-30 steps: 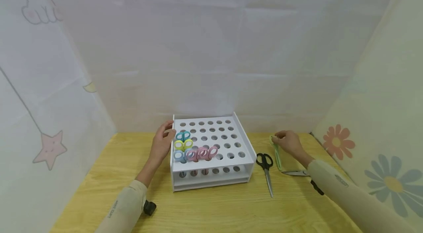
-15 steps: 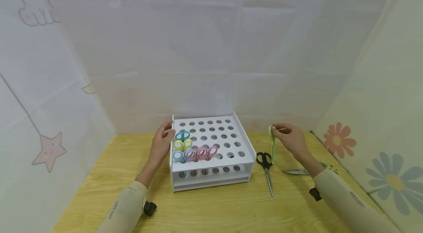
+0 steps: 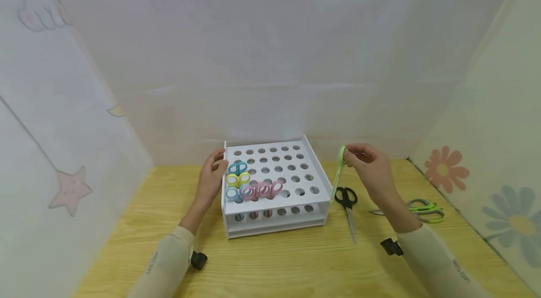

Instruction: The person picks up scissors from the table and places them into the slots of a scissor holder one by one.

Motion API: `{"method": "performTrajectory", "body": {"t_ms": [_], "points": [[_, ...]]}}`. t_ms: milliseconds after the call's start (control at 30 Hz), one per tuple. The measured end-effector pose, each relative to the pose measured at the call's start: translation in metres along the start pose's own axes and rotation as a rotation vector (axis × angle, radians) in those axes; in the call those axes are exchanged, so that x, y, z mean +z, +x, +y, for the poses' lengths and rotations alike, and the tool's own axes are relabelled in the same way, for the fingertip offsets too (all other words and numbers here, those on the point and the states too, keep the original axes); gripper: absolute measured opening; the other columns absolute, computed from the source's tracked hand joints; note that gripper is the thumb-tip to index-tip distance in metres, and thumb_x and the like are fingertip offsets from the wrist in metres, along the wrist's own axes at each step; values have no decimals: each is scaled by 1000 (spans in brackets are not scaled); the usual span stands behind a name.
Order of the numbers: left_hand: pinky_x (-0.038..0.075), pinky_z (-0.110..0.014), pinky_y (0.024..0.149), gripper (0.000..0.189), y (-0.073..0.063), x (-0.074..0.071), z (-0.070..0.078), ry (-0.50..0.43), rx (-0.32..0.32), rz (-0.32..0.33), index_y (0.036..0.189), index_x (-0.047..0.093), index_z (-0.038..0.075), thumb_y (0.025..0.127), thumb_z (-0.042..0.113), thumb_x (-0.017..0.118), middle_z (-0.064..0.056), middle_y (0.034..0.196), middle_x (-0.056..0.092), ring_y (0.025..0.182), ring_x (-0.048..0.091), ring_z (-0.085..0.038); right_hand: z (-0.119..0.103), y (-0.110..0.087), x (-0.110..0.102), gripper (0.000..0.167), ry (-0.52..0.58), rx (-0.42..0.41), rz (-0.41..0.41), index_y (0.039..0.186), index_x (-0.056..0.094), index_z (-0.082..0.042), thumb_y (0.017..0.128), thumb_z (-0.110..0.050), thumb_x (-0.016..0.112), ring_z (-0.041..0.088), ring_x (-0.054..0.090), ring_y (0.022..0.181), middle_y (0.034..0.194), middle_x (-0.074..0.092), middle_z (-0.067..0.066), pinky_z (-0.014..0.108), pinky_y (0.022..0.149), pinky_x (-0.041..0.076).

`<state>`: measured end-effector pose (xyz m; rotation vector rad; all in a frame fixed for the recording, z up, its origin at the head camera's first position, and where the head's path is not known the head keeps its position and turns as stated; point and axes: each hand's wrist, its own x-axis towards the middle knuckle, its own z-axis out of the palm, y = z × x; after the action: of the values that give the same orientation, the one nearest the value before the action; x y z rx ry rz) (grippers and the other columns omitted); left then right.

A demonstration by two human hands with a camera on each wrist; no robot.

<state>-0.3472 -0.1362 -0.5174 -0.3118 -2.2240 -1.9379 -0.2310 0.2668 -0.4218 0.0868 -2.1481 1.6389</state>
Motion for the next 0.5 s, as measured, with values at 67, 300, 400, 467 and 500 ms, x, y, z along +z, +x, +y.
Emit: {"method": "performTrajectory", "body": {"t_ms": [67,300,400,467,500], "points": [[46,-52,98,46,-2,4,-2,-6,-7,1,148,51,19,105,31,57,-9,143,52,120,54,-32,-3,-4,7,32,53,-8,-4,115,70,3,96,-21,74,21,65,84,108,68,8,26,80,53],[46,-53,98,45,-5,6,-2,5,-20,-2,147,53,18,104,30,57,-10,142,53,120,55,-32,-9,-10,28,28,131,9,25,111,69,3,94,-18,76,20,65,85,107,66,12,29,83,53],[45,-54,99,45,-3,4,0,5,-7,5,147,53,19,104,32,57,-11,142,52,120,54,-34,-12,-8,37,27,161,-15,50,110,69,3,93,-16,77,19,65,85,106,67,13,28,81,54],[44,-55,99,46,-1,2,1,6,0,9,147,53,18,104,33,57,-11,142,53,121,54,-34,-12,-8,43,26,169,-57,61,109,69,4,92,-13,78,20,66,84,104,67,15,27,78,55],[44,-55,100,46,0,2,1,8,-1,9,148,52,18,104,33,57,-11,142,52,121,54,-34,-12,-8,46,26,163,-77,66,109,69,5,92,-12,78,21,66,84,104,67,16,26,77,55]]}}
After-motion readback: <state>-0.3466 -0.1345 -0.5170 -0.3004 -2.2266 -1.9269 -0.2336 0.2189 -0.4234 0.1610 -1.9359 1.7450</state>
